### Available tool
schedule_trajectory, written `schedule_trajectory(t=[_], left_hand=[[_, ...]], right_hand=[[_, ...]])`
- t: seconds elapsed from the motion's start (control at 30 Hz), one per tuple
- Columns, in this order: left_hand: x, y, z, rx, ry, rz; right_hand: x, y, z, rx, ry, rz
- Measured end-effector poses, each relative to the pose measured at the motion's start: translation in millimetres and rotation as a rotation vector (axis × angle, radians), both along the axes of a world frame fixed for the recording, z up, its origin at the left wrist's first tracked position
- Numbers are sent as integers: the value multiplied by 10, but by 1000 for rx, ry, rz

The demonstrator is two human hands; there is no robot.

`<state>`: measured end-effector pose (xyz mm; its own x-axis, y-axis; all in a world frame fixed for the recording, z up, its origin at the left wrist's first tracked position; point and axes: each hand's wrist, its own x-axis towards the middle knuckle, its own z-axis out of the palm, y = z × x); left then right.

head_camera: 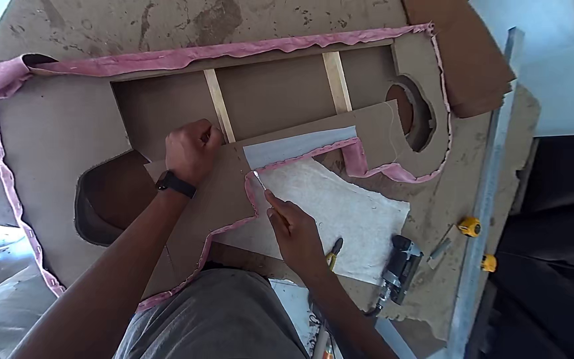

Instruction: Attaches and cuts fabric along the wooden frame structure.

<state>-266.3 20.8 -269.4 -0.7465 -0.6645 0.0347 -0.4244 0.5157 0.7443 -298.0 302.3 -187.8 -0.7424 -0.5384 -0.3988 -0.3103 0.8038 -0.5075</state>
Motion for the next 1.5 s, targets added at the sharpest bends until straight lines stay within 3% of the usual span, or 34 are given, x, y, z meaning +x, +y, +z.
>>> schedule_trajectory(t=[0.2, 0.4, 0.47, 0.53, 0.67, 0.73, 0.77, 0.83, 0.97, 1.03, 1.33, 1.5], left_hand=[[35, -4, -21, 53, 68, 7], [70, -23, -27, 107, 99, 27], [69, -29, -31, 105, 98, 30], [69, -32, -30, 98, 103, 25], [100, -33, -37, 68, 92, 2], [95, -45, -43, 49, 90, 4], [98, -30, -41, 50, 81, 9], [89, -21, -19, 43, 61, 25], [62, -5, -11, 14, 30, 5], [47, 1, -29, 6, 25, 0], [15, 12, -31, -5, 28, 3], [29, 6, -27, 3, 40, 2]], right_hand=[[-109, -354, 417, 313, 49, 127], [-49, -653, 490, 366, -9, 37], [143, -650, 324, 240, -24, -107], [366, -604, 82, -39, -138, -363], [620, -520, -258, -736, -659, -874], [650, -415, -422, -1017, -916, -936], [645, -338, -461, -1058, -961, -912], [566, -238, -406, -918, -833, -796], [297, 52, -211, -393, -244, -443], [153, 137, -213, -242, -118, -335], [34, 76, -116, -97, -77, -203], [-81, -126, 180, 188, -23, -72]])
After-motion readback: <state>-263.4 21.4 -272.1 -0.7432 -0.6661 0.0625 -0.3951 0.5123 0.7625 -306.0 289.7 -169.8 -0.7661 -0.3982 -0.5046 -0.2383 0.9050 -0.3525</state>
